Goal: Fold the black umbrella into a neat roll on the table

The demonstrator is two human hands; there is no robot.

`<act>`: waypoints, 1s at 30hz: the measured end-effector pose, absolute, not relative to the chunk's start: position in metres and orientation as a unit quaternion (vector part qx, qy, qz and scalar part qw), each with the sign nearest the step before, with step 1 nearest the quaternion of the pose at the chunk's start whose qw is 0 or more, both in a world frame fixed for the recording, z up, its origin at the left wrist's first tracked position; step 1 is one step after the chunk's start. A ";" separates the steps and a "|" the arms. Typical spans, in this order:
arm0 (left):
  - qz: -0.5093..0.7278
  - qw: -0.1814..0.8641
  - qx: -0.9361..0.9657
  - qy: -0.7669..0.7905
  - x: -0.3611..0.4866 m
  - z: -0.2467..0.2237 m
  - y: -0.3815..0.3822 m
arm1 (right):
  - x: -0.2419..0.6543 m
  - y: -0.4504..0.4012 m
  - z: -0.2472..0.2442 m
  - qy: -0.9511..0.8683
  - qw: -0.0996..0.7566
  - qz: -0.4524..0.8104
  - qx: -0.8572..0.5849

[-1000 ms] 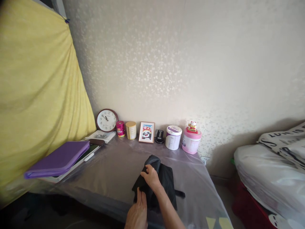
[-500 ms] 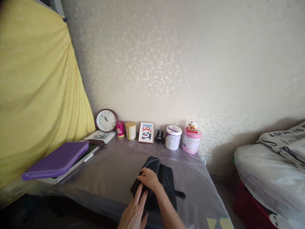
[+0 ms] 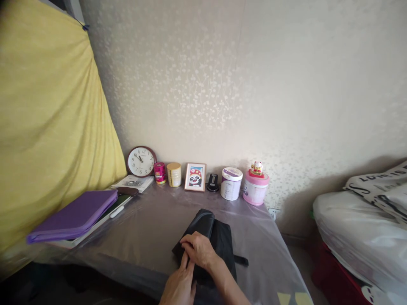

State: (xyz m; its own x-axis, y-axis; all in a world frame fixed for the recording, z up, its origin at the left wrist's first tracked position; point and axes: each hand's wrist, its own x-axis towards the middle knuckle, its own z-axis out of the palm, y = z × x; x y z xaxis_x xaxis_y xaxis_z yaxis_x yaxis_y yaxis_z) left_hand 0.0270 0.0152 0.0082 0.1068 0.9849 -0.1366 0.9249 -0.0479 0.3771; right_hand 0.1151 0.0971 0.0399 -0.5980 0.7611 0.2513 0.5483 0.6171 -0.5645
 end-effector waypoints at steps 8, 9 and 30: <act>0.045 0.198 0.699 0.686 0.032 0.009 0.019 | 0.137 0.119 0.028 -0.899 0.279 0.123 -0.315; 0.037 0.201 0.696 0.688 0.034 0.007 0.021 | 0.138 0.125 0.025 -0.899 0.275 0.115 -0.320; 0.050 0.212 0.690 0.691 0.034 0.010 0.020 | 0.191 0.200 0.008 -0.670 0.330 0.148 -0.648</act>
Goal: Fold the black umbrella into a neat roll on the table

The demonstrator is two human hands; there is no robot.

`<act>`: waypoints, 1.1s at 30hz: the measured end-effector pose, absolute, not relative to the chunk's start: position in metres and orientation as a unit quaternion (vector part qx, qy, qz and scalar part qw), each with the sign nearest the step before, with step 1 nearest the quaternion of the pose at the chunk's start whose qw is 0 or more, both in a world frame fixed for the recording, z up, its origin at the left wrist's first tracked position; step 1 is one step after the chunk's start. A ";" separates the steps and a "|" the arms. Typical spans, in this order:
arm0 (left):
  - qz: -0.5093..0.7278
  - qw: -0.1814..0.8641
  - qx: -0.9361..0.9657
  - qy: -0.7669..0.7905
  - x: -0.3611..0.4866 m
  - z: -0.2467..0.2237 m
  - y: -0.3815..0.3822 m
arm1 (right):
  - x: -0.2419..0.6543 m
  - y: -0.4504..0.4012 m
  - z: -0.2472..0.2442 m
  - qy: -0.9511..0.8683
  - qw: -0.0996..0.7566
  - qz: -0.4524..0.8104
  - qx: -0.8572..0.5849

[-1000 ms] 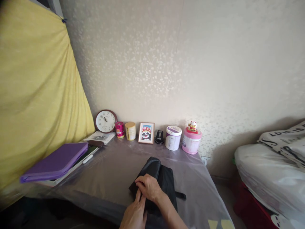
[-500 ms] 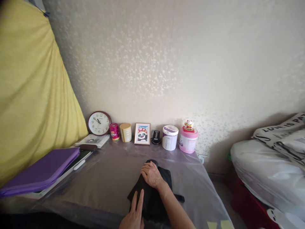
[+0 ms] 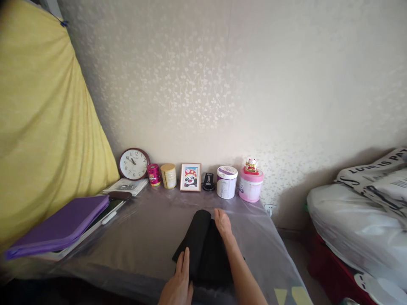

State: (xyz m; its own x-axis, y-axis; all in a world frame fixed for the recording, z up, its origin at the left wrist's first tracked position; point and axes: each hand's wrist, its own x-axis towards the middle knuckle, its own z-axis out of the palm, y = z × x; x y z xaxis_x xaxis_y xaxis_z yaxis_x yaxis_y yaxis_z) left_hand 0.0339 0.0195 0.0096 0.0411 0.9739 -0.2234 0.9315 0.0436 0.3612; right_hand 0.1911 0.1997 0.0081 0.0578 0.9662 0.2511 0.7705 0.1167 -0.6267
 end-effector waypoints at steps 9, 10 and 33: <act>0.063 0.169 0.702 0.689 0.034 0.017 0.010 | 0.245 0.121 -0.009 -0.592 0.354 0.225 -0.688; 0.064 0.168 0.701 0.690 0.034 0.017 0.009 | 0.243 0.115 -0.009 -0.585 0.367 0.239 -0.683; 0.064 0.169 0.698 0.693 0.033 0.013 0.012 | 0.142 0.128 0.042 -0.579 0.457 0.410 -0.535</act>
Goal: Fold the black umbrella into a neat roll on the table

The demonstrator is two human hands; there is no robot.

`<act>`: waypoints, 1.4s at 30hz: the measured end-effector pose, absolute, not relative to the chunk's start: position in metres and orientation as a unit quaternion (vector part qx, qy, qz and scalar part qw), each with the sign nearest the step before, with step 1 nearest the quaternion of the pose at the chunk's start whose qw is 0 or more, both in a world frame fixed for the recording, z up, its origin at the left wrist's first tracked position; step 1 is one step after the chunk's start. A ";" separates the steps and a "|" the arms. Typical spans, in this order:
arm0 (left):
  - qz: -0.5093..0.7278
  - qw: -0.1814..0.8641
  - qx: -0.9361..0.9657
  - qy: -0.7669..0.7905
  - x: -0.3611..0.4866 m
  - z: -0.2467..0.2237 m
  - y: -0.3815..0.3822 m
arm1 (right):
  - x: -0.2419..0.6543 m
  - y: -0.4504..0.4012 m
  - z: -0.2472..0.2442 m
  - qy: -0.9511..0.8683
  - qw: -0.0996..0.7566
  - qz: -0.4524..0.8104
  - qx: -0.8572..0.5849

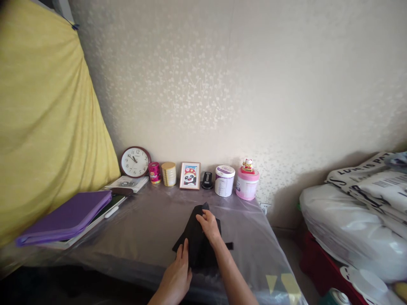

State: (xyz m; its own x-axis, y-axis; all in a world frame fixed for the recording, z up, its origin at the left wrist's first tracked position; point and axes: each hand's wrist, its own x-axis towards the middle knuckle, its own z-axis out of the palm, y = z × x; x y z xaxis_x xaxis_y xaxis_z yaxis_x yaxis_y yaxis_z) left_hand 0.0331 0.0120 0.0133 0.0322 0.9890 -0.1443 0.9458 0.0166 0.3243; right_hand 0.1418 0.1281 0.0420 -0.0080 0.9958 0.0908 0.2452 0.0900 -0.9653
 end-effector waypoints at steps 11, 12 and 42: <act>0.060 0.171 0.711 0.680 0.029 0.013 0.015 | 0.107 0.141 0.022 -0.657 0.318 0.322 -0.602; 0.062 0.171 0.711 0.680 0.028 0.012 0.015 | 0.107 0.141 0.023 -0.664 0.309 0.316 -0.603; 0.083 0.161 0.714 0.676 0.026 0.004 0.015 | 0.135 0.092 0.024 -0.861 0.355 0.142 -0.335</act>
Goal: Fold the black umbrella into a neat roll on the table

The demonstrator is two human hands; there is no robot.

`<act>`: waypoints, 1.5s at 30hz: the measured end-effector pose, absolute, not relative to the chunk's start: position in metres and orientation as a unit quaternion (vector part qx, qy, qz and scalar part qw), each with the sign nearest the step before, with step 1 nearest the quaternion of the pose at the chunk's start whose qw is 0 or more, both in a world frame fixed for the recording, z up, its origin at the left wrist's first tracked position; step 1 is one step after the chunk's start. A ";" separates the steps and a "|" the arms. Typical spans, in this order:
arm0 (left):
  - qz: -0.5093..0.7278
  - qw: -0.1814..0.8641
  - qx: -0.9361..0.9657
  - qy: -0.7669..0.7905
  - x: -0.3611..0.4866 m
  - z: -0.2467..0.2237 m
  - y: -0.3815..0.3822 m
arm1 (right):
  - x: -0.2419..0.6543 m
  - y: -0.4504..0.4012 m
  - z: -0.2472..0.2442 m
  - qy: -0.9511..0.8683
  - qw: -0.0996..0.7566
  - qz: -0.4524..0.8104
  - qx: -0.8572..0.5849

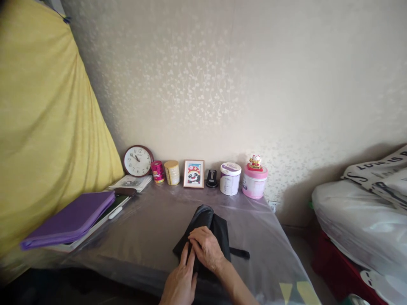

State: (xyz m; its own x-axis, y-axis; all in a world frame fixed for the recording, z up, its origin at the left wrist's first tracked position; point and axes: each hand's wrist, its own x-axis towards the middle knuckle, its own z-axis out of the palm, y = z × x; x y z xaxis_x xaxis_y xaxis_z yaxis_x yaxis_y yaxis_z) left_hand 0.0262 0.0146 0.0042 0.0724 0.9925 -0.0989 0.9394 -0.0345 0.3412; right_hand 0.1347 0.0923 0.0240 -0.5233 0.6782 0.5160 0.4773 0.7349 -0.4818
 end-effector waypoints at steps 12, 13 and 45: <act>0.062 0.209 0.688 0.692 0.029 0.015 0.018 | 0.136 0.181 0.004 -0.866 0.282 0.087 -0.403; 0.064 0.209 0.687 0.692 0.029 0.015 0.018 | 0.135 0.186 0.005 -0.861 0.275 0.097 -0.416; 0.185 0.258 0.694 0.646 0.007 0.008 0.017 | 0.206 0.115 -0.001 -0.533 0.403 0.385 -0.637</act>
